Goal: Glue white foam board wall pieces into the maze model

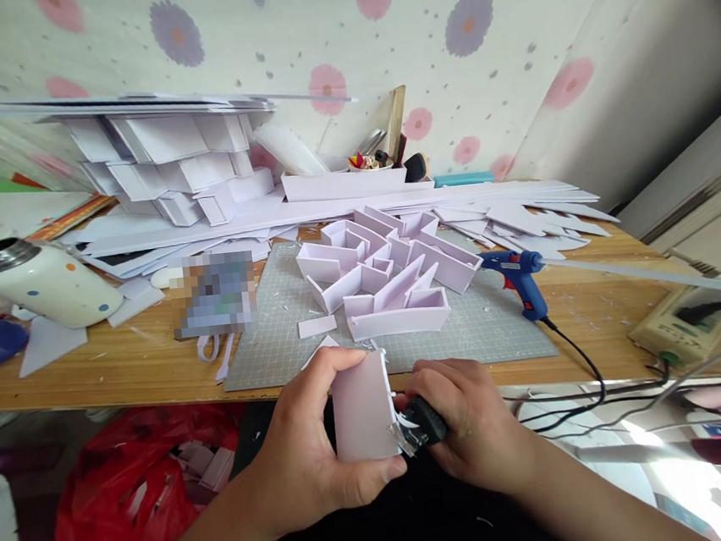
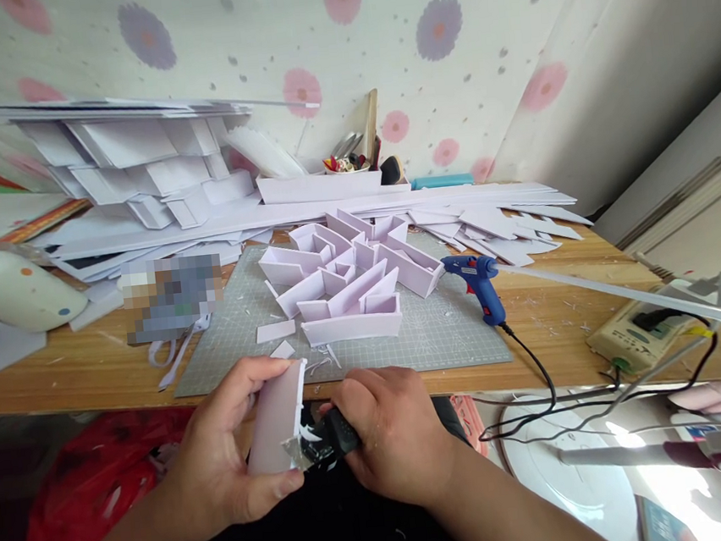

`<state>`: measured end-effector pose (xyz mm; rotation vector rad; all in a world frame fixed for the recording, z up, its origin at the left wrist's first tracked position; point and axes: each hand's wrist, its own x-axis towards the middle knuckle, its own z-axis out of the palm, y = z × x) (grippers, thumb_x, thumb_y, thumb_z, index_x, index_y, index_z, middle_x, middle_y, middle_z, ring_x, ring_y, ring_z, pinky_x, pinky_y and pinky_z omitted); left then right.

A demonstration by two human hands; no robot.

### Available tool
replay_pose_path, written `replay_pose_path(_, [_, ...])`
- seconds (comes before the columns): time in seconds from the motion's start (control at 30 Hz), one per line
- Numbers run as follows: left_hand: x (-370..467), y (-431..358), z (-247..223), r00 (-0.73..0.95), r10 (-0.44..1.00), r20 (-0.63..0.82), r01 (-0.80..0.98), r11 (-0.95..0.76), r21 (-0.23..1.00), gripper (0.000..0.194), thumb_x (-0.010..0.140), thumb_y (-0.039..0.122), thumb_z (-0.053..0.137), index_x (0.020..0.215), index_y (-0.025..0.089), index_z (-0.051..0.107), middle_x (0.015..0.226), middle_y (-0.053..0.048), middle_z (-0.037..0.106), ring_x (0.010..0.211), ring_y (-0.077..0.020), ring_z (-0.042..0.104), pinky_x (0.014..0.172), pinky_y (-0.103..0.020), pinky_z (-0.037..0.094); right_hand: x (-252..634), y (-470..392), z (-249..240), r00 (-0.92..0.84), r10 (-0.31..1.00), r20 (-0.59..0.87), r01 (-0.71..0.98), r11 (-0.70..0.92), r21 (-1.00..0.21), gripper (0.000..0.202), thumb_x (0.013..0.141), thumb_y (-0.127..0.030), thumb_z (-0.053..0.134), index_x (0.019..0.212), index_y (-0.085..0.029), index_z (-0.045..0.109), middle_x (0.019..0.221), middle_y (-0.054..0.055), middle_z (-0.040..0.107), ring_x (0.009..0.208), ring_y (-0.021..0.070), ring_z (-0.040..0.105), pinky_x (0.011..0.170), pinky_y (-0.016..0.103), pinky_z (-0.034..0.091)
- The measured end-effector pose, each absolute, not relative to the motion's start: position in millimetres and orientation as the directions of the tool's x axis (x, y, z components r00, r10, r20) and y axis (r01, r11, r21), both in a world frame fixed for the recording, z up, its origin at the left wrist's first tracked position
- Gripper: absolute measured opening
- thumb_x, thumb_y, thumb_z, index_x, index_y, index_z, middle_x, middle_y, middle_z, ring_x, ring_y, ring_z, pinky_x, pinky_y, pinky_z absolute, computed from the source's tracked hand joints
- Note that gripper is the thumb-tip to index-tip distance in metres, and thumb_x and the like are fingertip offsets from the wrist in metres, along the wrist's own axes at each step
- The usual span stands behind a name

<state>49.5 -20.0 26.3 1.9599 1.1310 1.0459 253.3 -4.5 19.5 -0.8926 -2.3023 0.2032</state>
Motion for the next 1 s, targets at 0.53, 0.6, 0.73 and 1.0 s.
replay_pose_path(0.53, [53,-27,27,0.371,0.883,0.288,0.314,-0.411,0.856,0.059,0.066,0.044,0.076,0.115,0.029,0.046,0.094,0.001,0.058,0.075,-0.0167,0.059,0.063,-0.025,0.046,250,-2,14,-0.433,0.744,0.509,0.610,0.658,-0.441,0.009,0.080,-0.015,0.046,0.073,-0.021,0.049,0.060,-0.001,0.057,0.050,0.0138,0.051,0.050,0.024,0.033])
replay_pose_path(0.6, [53,-27,27,0.369,0.885,0.283,0.312,-0.405,0.859,0.059,0.066,0.043,0.076,0.114,0.029,0.046,0.093,0.001,0.058,0.074,-0.0166,0.058,0.063,-0.025,0.045,250,-1,14,-0.428,0.752,0.501,0.618,0.648,-0.445,0.010,0.078,-0.014,0.046,0.072,-0.021,0.049,0.059,0.000,0.057,0.049,0.0138,0.051,0.049,0.023,0.033])
replay_pose_path(0.73, [53,-28,26,0.385,0.885,0.264,0.291,-0.387,0.875,0.062,0.065,0.046,0.076,0.116,0.028,0.045,0.098,-0.002,0.058,0.078,-0.0191,0.059,0.065,-0.028,0.046,249,1,13,-0.401,0.766,0.503,0.640,0.627,-0.444,0.008,0.074,-0.014,0.046,0.073,-0.020,0.051,0.058,0.000,0.057,0.048,0.0141,0.051,0.048,0.023,0.033])
replay_pose_path(1.0, [50,-31,25,0.389,0.882,0.265,0.275,-0.386,0.881,0.063,0.064,0.048,0.076,0.115,0.030,0.045,0.099,-0.001,0.058,0.081,-0.0206,0.059,0.069,-0.030,0.046,250,-4,16,-0.448,0.738,0.506,0.587,0.669,-0.457,0.010,0.075,-0.013,0.046,0.076,-0.019,0.054,0.061,0.001,0.059,0.051,0.0148,0.053,0.050,0.024,0.034])
